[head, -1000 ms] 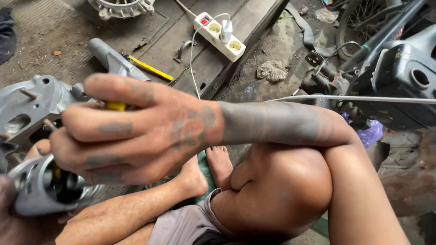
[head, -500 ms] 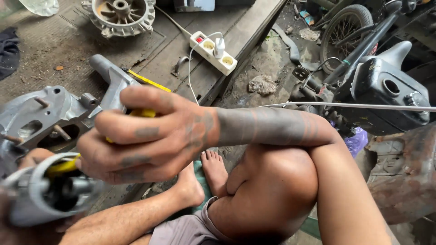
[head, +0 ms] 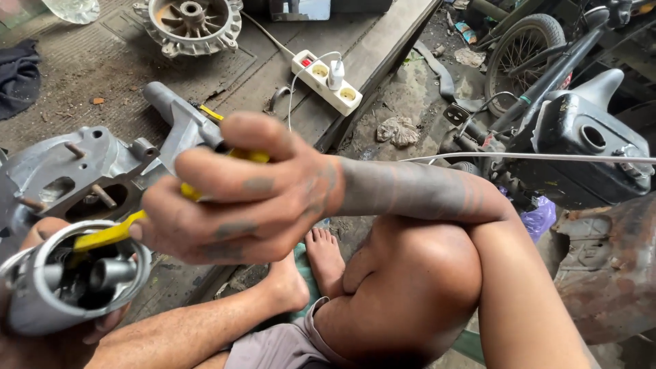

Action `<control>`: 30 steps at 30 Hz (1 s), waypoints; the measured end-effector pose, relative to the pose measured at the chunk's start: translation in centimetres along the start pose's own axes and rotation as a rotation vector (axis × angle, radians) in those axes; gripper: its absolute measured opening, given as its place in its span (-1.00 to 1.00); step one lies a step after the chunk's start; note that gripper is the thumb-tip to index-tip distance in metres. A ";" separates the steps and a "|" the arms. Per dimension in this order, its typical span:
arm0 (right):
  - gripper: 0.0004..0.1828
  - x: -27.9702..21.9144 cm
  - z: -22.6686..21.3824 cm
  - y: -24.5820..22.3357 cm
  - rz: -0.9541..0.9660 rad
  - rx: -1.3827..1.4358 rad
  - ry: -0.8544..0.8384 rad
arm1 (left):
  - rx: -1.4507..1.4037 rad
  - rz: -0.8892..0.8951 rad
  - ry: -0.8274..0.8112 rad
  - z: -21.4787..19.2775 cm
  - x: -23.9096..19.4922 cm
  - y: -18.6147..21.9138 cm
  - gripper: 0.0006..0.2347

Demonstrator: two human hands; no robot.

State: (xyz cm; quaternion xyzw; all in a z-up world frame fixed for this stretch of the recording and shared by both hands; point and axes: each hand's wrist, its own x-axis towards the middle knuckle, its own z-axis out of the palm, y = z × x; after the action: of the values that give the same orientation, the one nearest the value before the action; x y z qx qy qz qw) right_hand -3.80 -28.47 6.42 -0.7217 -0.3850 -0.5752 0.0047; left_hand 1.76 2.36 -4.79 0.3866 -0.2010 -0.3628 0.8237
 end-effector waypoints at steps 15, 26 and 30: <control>-0.82 -0.4 -1.6 1.1 -0.106 0.039 -0.076 | 0.000 0.117 0.378 5.6 0.7 -0.4 -0.49; -0.69 -3.5 -1.8 2.0 0.052 0.159 -0.104 | -0.123 0.032 0.086 6.3 2.8 -0.4 -0.65; -0.73 -4.8 -4.2 3.8 0.080 0.220 -0.123 | -0.232 0.088 0.345 4.5 2.4 -0.7 -0.58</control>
State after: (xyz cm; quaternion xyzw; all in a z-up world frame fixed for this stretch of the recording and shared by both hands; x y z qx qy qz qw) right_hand -5.35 -35.71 5.47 -0.7655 -0.4164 -0.4834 0.0832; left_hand 0.27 -1.91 -2.42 0.3366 -0.0306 -0.2756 0.8999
